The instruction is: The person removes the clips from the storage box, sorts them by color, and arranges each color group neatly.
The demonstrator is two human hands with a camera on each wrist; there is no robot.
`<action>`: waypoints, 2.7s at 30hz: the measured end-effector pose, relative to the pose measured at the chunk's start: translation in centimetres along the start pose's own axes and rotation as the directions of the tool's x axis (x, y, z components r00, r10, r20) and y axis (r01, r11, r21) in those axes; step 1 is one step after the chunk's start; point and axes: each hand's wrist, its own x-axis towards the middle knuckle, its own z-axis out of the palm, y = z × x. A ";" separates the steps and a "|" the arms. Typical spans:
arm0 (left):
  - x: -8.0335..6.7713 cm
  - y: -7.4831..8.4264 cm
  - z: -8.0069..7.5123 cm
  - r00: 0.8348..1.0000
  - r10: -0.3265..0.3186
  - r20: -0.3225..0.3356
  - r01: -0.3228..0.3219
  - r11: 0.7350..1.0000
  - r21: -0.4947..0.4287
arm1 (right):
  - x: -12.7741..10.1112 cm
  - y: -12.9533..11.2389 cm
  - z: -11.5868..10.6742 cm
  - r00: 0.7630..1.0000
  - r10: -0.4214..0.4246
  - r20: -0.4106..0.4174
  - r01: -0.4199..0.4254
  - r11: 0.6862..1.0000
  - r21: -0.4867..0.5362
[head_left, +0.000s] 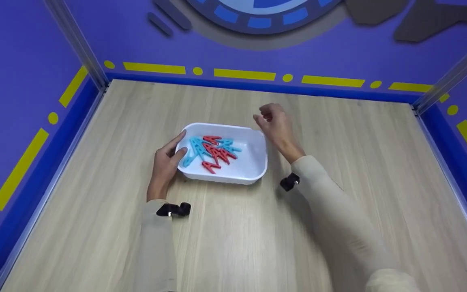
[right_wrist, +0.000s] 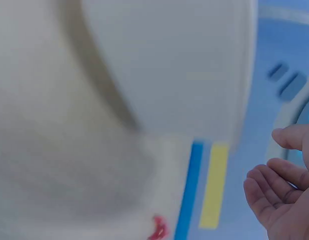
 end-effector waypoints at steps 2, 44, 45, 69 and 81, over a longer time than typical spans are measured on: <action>0.0 0.0 0.1 1.000 -0.004 -0.001 0.004 1.000 -0.001 | -0.2 -0.8 0.4 0.999 -0.045 0.011 0.045 0.999 0.028; 0.1 -0.1 0.0 1.000 0.009 0.009 -0.009 1.000 -0.006 | -4.5 -2.4 5.9 0.882 -0.031 0.470 0.096 0.989 -0.116; 0.1 -0.1 0.0 1.000 0.006 0.009 -0.006 1.000 -0.003 | -4.5 -2.4 6.0 0.882 -0.026 0.471 0.094 0.988 -0.122; 0.1 -0.1 0.1 1.000 0.012 0.004 -0.012 1.000 -0.026 | -4.6 -2.5 6.3 0.850 0.016 0.527 0.111 0.971 -0.209; 0.0 -0.1 0.1 1.000 0.012 0.000 -0.012 1.000 -0.013 | -4.8 -2.4 6.0 0.879 -0.058 0.473 0.149 0.976 -0.159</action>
